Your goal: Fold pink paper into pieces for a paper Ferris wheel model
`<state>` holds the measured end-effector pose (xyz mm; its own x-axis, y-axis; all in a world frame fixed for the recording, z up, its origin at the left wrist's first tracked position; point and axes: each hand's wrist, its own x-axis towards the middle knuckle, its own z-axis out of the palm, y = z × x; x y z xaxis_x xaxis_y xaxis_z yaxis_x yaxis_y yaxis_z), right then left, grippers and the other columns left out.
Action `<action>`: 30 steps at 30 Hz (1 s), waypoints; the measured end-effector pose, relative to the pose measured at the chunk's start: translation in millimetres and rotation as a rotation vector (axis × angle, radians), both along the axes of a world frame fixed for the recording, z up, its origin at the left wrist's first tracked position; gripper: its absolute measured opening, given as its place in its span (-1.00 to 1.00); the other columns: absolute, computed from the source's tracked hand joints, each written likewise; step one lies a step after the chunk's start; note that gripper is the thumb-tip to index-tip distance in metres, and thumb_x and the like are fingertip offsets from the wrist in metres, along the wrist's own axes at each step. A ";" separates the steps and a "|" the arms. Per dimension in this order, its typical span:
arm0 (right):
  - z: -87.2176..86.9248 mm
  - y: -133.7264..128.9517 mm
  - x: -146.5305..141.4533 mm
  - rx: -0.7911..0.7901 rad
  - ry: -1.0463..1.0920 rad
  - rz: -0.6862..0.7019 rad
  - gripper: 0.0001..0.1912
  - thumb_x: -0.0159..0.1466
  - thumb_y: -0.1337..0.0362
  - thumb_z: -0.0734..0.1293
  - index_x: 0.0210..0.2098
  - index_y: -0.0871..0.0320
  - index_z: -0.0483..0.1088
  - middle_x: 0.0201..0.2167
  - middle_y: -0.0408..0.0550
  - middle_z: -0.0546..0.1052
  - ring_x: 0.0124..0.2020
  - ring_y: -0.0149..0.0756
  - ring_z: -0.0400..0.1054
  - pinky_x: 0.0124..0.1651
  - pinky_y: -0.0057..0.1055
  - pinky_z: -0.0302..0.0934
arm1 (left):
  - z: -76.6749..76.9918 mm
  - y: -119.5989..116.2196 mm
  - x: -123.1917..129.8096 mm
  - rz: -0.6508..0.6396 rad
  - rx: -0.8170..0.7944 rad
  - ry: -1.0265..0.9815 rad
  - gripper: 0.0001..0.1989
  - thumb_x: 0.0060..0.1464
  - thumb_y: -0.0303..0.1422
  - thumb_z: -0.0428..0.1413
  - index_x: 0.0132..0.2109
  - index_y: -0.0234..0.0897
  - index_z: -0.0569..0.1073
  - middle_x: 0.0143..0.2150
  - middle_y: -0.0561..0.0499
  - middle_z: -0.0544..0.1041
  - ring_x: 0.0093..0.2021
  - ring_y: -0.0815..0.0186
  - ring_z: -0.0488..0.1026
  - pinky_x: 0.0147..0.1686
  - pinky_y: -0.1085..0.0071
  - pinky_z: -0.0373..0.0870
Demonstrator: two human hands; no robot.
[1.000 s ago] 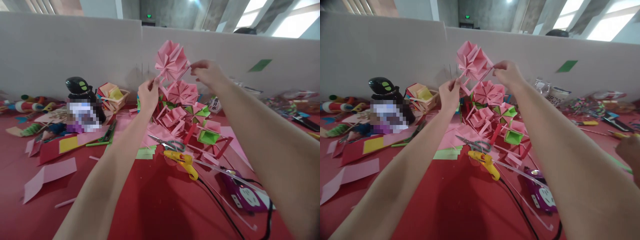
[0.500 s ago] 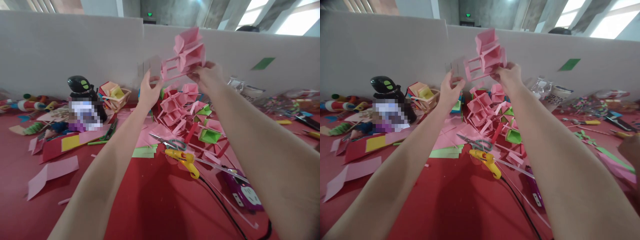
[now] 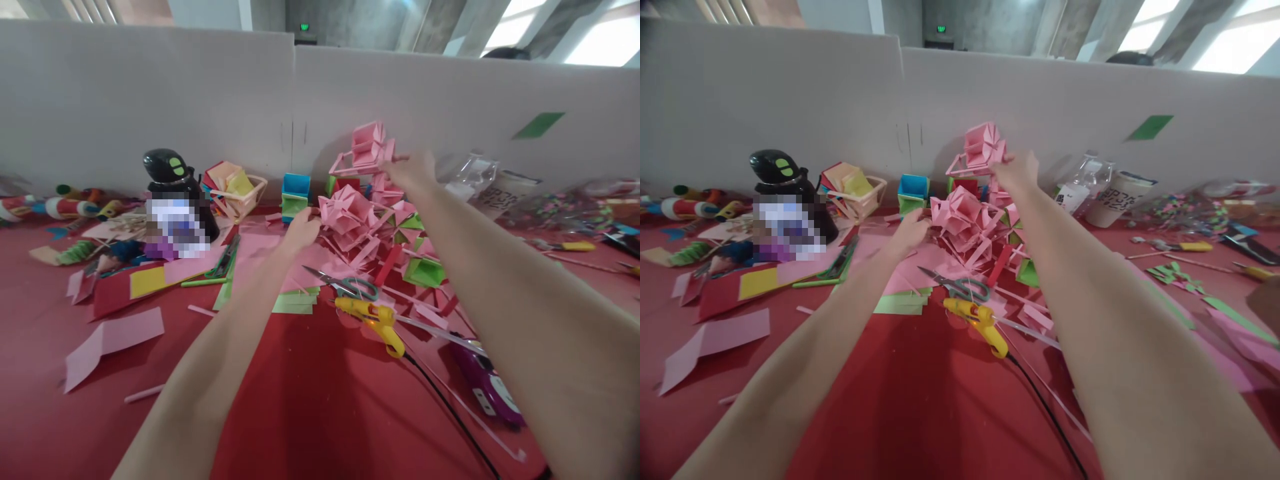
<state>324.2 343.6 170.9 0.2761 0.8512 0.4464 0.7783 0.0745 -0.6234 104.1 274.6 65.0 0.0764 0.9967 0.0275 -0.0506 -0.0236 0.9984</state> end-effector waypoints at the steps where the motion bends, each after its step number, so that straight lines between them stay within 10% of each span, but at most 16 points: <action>1: 1.8 -2.3 1.8 0.010 -0.011 -0.038 -0.72 0.16 0.20 0.46 -0.22 0.27 0.50 -0.37 0.09 0.57 -0.25 -0.22 0.46 -0.11 -0.27 0.36 | 2.8 -0.9 2.4 -0.019 -0.051 -0.077 -0.78 0.08 -0.45 0.04 -0.10 -0.22 0.43 -0.21 -0.09 0.59 -0.27 0.19 0.59 -0.23 0.26 0.53; 6: 13.3 -22.7 -0.2 0.107 -0.054 -0.101 -0.78 0.21 0.20 0.39 -0.27 0.25 0.51 -0.34 0.09 0.58 -0.32 -0.31 0.39 -0.17 -0.35 0.27 | 16.9 -9.1 6.2 -0.023 -0.105 -0.242 -0.78 0.15 -0.19 0.13 -0.15 -0.21 0.41 -0.17 -0.10 0.58 -0.30 0.20 0.59 -0.19 0.23 0.56; 13: 19.5 -53.8 -19.5 -0.240 -0.257 0.538 -0.61 0.15 -0.05 0.47 -0.19 0.10 0.55 -0.18 -0.01 0.61 -0.19 -0.23 0.45 -0.09 -0.34 0.31 | 20.5 -13.2 13.8 0.019 -0.122 -0.281 -0.85 0.12 -0.36 0.23 -0.27 -0.26 0.38 -0.34 -0.02 0.51 -0.34 0.32 0.57 -0.11 0.29 0.56; 20: 7.6 -53.5 -35.9 -0.219 -0.462 0.550 -0.26 0.01 0.11 0.58 0.17 0.03 0.42 0.21 0.03 0.46 0.15 0.09 0.37 0.19 -0.03 0.25 | 21.2 -12.3 12.8 0.045 -0.111 -0.458 -0.91 0.10 -0.39 0.16 -0.30 -0.28 0.39 -0.34 -0.02 0.51 -0.30 0.28 0.59 -0.08 0.29 0.57; 30: 51.6 -59.8 -24.3 -0.056 -0.354 0.470 -0.51 0.14 0.20 0.52 0.02 0.28 0.52 -0.17 0.05 0.56 -0.35 -0.42 0.26 -0.14 -0.31 0.21 | 43.2 -20.9 1.8 0.084 0.069 -0.426 -0.76 0.05 -0.37 0.16 -0.09 -0.26 0.44 -0.06 -0.08 0.52 -0.16 0.23 0.60 -0.21 0.35 0.55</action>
